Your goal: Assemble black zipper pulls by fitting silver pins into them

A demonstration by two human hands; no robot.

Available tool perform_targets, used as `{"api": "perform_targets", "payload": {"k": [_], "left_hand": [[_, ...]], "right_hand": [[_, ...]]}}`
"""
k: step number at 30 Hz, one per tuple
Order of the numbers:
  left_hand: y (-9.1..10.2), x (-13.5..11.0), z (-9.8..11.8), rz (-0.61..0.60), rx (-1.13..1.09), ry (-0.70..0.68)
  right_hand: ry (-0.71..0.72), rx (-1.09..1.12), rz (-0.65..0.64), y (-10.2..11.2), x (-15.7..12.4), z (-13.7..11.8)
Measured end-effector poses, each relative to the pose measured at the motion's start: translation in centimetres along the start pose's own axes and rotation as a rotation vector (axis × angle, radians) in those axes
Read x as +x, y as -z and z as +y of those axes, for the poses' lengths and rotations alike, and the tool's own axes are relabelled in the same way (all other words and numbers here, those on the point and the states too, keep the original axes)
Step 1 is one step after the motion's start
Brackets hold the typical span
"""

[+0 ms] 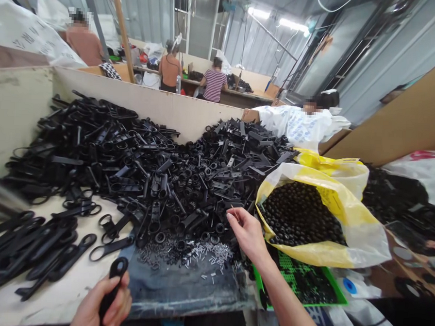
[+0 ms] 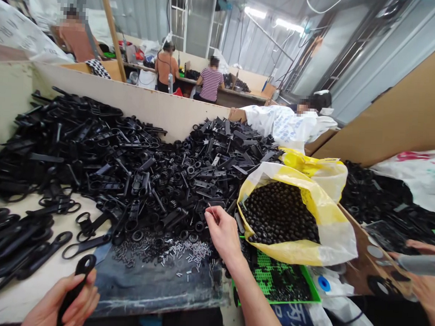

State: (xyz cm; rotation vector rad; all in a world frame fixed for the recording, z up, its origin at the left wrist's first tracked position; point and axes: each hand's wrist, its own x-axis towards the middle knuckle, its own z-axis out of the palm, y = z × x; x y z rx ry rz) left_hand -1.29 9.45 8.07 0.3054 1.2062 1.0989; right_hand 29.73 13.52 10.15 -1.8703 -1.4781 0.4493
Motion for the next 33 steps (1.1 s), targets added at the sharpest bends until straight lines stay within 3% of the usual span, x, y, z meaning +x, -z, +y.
{"api": "perform_targets", "payload": {"k": [4,7,10,14,18,20,22,24,25,27,30,33], "left_hand": [[-2.0,-0.5,-0.3,-0.067,0.107,-0.089],[-3.0,-1.3,0.1,-0.250,0.062,0.018],[-2.9,-1.8,0.9,-0.311,-0.022,0.120],[-2.0,-1.9,1.2,-0.283,-0.057,0.136],[-1.5,-1.6,0.7,-0.261,-0.109,0.122],[-1.5,-1.6,0.4,-0.244,-0.119,0.095],[-1.6,-1.7,0.2,-0.232,-0.112,0.047],[-1.8,-1.9,0.0,-0.233,-0.102,0.008],[-1.9,-2.1,0.0,-0.241,-0.105,0.008],[-2.2,-2.3,-0.2,-0.263,-0.132,0.019],[-2.6,-2.7,-0.5,-0.276,-0.191,0.012],[-2.8,-2.9,-0.9,-0.256,-0.213,-0.014]], "right_hand": [[0.016,-0.070,-0.028,-1.2,2.2,-1.0],[-0.008,-0.059,-0.061,-1.6,3.3,-1.2],[-0.031,0.021,-0.134,-0.8,4.3,-0.7],[-0.093,0.152,-0.196,1.3,4.1,-0.1],[-0.321,0.398,-0.083,1.6,0.5,-0.2],[-0.409,0.488,0.080,0.6,-2.5,-0.9],[-0.417,0.567,0.161,-1.1,-5.7,-2.1],[-0.429,0.668,0.030,-3.1,-8.8,-3.8],[-0.414,0.710,-0.123,-4.2,-10.0,-4.8],[-0.329,0.767,-0.251,-6.4,-11.8,-6.5],[-0.293,0.797,-0.246,-8.8,-12.6,-8.0],[-0.346,0.829,-0.221,-9.9,-12.5,-8.3]]}}
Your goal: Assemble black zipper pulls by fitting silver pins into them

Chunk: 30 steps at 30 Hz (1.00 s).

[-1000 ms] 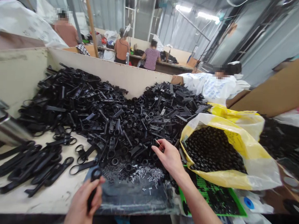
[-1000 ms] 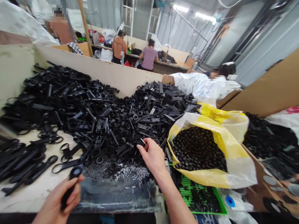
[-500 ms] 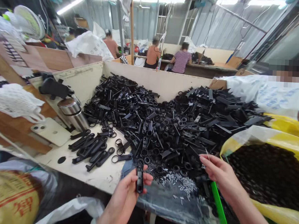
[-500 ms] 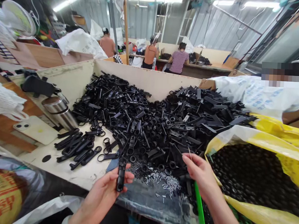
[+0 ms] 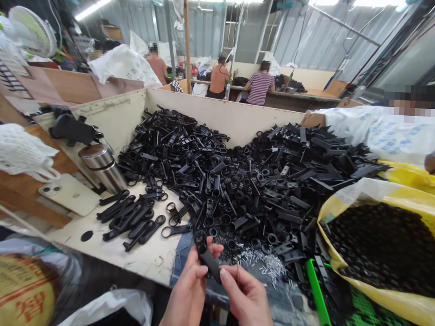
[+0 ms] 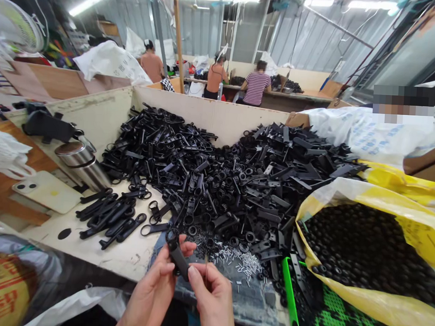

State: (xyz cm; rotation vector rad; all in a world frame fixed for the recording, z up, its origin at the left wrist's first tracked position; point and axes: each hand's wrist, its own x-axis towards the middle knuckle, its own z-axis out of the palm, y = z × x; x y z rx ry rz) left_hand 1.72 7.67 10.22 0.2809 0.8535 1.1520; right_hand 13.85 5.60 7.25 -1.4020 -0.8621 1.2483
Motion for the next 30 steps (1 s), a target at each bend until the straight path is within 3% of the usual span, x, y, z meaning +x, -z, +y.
{"api": "perform_targets", "payload": {"k": [12,17,21,24,27,30], "left_hand": [[0.9,0.7,-3.0,0.012,0.207,-0.144],[1.0,0.6,-4.3,0.137,0.301,-0.222],[1.2,1.0,-3.5,0.145,0.446,-0.216],[1.3,1.1,-2.0,0.037,0.588,-0.169],[1.1,0.2,-0.9,-0.076,0.726,-0.104],[1.2,-1.7,-0.7,-0.075,0.819,-0.122]], "right_hand": [[-0.061,0.172,0.057,-0.7,-0.2,0.3],[0.033,0.142,0.071,-0.9,-0.4,0.4],[0.075,0.057,0.067,-0.4,-0.2,0.3],[0.089,-0.107,0.039,0.8,0.7,-0.7],[0.059,-0.129,-0.104,1.9,1.8,-2.6],[-0.081,-0.003,-0.453,2.2,2.4,-4.2]]}}
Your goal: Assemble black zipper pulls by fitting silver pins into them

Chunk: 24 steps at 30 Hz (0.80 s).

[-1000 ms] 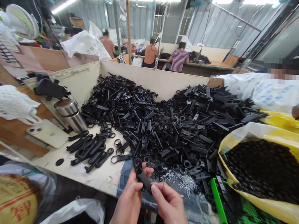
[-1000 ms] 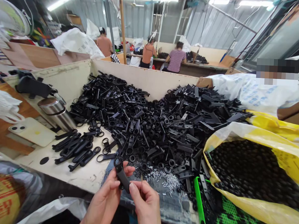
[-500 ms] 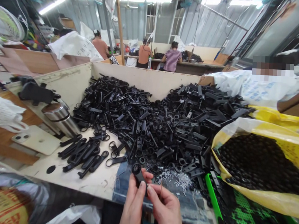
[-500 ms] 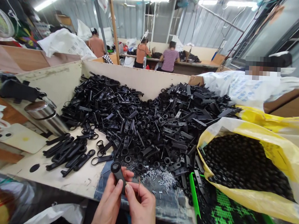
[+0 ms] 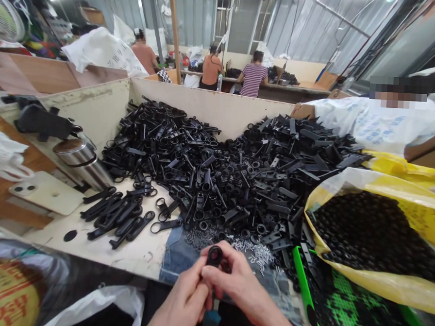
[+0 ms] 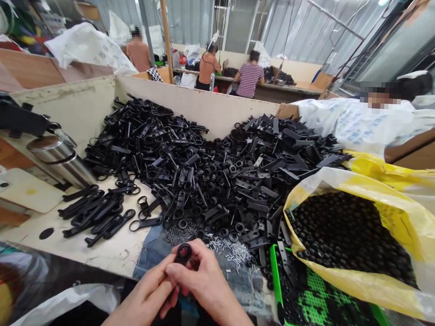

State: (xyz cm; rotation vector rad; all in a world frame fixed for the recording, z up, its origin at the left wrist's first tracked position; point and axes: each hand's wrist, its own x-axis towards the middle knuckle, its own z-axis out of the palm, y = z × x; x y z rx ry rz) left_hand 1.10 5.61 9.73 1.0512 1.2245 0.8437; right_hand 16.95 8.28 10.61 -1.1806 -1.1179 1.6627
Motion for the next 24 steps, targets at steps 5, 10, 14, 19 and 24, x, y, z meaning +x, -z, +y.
{"api": "perform_targets", "payload": {"k": [5,10,14,19,24], "left_hand": [[0.6,-2.5,-0.4,0.135,-0.027,-0.074],[1.0,-0.8,0.6,-0.190,0.118,0.066],[1.1,0.1,1.3,-0.130,0.294,-0.103],[1.2,-0.6,0.9,-0.108,0.399,-0.142],[0.8,0.3,-0.7,0.024,0.327,-0.203]], "right_hand": [[-0.106,0.190,-0.216,-0.4,-0.2,0.6],[0.029,0.096,-0.041,-0.3,0.1,2.5],[0.216,-0.084,0.135,0.4,0.2,2.8],[0.146,-0.076,0.089,0.6,0.0,2.7],[0.110,-0.049,0.168,-0.8,1.3,3.9]]}}
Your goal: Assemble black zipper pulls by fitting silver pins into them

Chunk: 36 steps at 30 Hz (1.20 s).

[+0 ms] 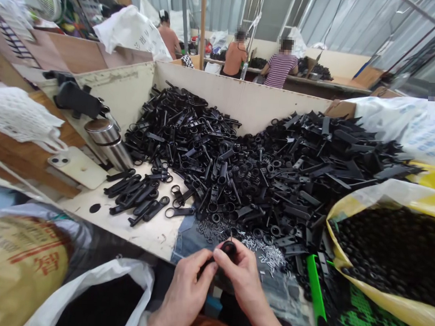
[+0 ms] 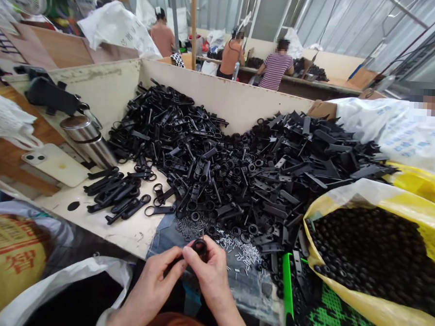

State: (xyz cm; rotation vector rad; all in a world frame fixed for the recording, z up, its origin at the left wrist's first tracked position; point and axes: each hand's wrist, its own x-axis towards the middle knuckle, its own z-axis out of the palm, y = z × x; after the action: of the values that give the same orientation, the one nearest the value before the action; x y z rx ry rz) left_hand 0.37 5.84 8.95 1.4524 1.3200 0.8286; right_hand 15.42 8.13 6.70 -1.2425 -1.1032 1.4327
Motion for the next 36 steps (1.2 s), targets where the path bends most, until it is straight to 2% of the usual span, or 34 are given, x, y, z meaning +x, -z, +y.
{"api": "perform_targets", "payload": {"k": [4,8,11,14,17,20,22,24,27,29,32,36], "left_hand": [[-0.4,0.6,-1.6,0.009,-0.181,0.132],[0.2,0.3,-3.0,0.011,-0.421,0.276],[1.6,-0.3,-3.1,-0.003,-0.475,0.258],[3.4,-1.0,-2.0,-0.069,-0.517,0.235],[4.6,-1.5,-0.9,-0.084,-0.577,0.232],[5.0,-1.6,-1.3,-0.036,-0.558,0.197],[5.3,-1.5,-2.4,0.057,-0.444,0.192],[6.2,-1.2,-3.9,0.235,-0.233,0.135],[8.3,-0.3,-6.2,0.594,0.286,-0.129],[9.5,0.7,-7.4,0.731,0.631,-0.268],[10.5,2.1,-8.4,0.749,0.933,-0.294],[10.6,2.8,-8.5,0.678,1.021,-0.234]], "right_hand": [[-0.014,0.012,0.032,-1.5,0.8,1.2],[-0.123,0.089,-0.049,-2.9,1.5,1.3],[-0.234,0.165,-0.157,-3.7,2.4,0.7],[-0.303,0.182,-0.236,-4.0,3.5,0.1],[-0.309,0.126,-0.290,-4.4,4.3,0.0],[-0.264,0.012,-0.326,-5.1,4.8,-0.1],[-0.202,-0.101,-0.335,-5.6,5.2,-0.4],[-0.107,-0.243,-0.315,-6.0,5.9,-1.1],[0.078,-0.494,-0.234,-6.5,7.7,-2.6],[0.186,-0.663,-0.189,-7.4,9.1,-3.5],[0.266,-0.891,-0.183,-9.5,11.3,-4.3],[0.282,-1.105,-0.205,-11.5,13.0,-4.7]]}}
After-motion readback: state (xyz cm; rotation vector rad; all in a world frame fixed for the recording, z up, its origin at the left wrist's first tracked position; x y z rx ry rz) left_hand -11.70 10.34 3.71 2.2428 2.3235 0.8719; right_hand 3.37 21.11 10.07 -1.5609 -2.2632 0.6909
